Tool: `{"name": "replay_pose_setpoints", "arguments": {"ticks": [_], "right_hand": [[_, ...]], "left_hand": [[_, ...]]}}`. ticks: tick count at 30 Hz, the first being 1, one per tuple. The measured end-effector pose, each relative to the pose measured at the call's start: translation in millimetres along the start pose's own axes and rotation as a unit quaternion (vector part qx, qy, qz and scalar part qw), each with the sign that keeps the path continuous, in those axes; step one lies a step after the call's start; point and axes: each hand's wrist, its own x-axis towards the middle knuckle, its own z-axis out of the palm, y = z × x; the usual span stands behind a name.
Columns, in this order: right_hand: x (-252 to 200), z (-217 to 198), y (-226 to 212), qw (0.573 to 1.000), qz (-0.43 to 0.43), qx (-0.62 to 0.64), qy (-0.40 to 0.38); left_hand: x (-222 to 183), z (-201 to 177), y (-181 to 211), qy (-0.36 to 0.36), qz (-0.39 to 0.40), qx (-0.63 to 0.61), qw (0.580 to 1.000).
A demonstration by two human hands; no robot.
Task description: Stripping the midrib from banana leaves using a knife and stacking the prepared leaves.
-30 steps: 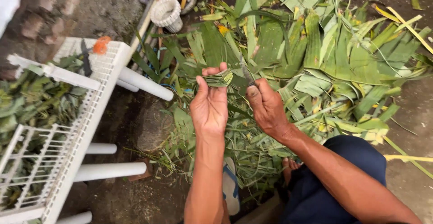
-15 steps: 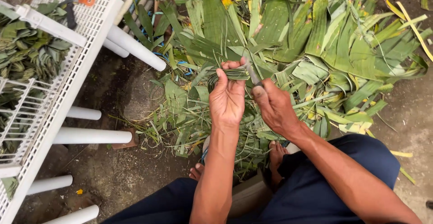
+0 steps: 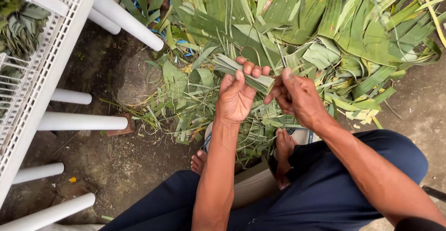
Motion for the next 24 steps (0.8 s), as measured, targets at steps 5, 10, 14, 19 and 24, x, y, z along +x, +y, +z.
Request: {"name": "replay_pose_setpoints", "arguments": {"ticks": [5, 10, 14, 19, 24], "right_hand": [[-10, 17, 8, 0.998, 0.005, -0.044, 0.034], [-13, 20, 20, 0.996, 0.036, -0.045, 0.074], [-2, 13, 45, 0.995, 0.015, -0.054, 0.085], [2, 14, 71, 0.993, 0.026, -0.081, 0.079], [-6, 29, 86, 0.992, 0.046, -0.091, 0.075]], "left_hand": [[-6, -4, 5, -0.042, -0.026, 0.045, 0.998], [-7, -19, 5, -0.034, -0.042, 0.071, 0.996], [-13, -20, 0, 0.014, -0.001, 0.029, 0.999], [-8, -47, -6, 0.112, 0.082, 0.120, 0.983], [-10, -36, -5, 0.185, 0.152, 0.165, 0.957]]}}
